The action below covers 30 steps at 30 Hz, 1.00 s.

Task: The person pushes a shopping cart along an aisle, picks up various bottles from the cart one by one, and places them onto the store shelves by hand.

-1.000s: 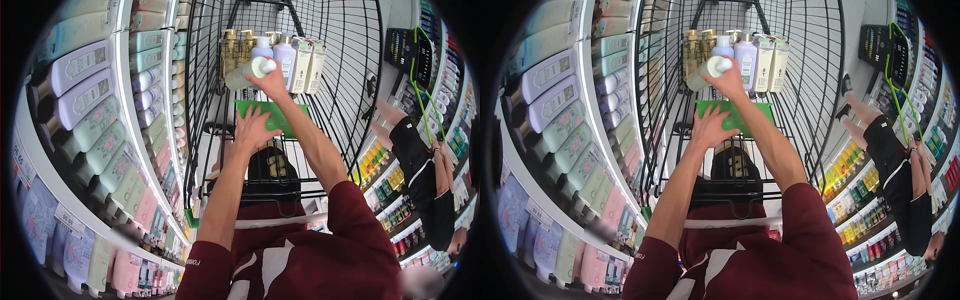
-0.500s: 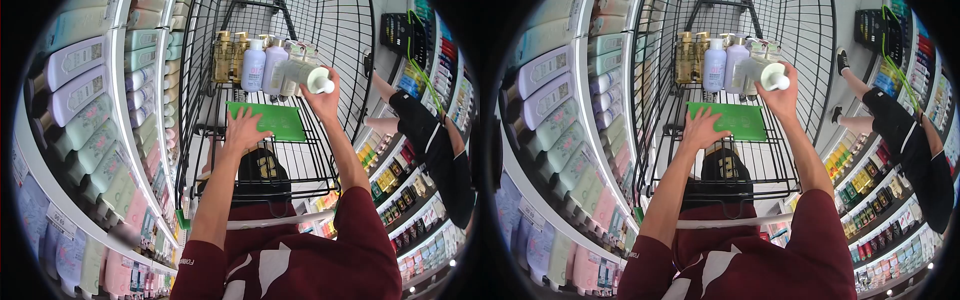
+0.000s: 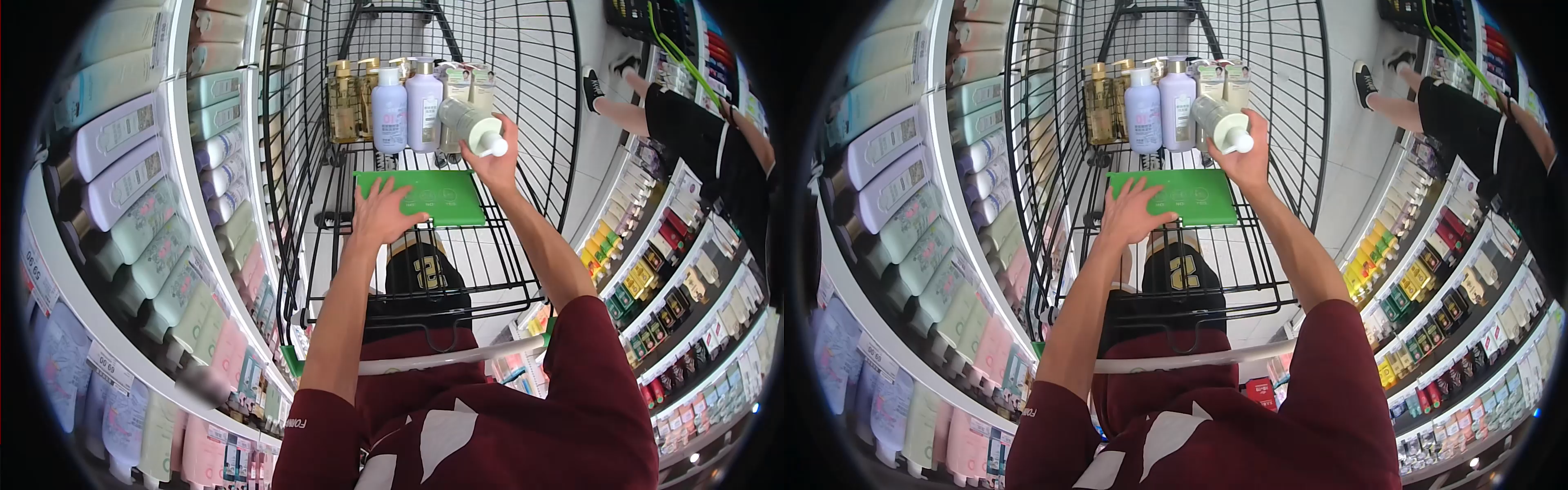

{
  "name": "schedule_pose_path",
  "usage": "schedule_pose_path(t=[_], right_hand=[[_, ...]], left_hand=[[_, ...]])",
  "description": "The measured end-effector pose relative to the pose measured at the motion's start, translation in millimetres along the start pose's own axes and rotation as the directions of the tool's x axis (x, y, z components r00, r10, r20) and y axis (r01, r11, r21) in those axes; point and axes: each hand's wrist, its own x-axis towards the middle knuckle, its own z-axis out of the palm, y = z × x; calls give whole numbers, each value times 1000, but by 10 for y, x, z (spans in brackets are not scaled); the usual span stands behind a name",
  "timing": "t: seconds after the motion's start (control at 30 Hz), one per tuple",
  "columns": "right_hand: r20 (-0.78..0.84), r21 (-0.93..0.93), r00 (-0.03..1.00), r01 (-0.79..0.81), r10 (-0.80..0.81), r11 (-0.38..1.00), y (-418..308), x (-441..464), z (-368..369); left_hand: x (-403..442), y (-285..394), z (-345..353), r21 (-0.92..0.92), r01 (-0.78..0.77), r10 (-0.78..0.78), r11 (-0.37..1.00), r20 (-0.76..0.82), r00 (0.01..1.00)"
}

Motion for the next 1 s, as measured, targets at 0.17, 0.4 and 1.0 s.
schedule_pose_path(t=[0.17,0.4,1.0], right_hand=[[5,-23,1000,-30,31,999,-79,10,-65],[-27,8,997,-76,76,997,-147,128,-84],[-134,107,977,-154,167,982,-625,359,69]], left_hand=[[9,12,-50,76,8,-10,997,29,1000],[-784,375,-434,87,-30,26,996,43,999],[-1741,609,-630,232,-7,119,973,-471,874]])
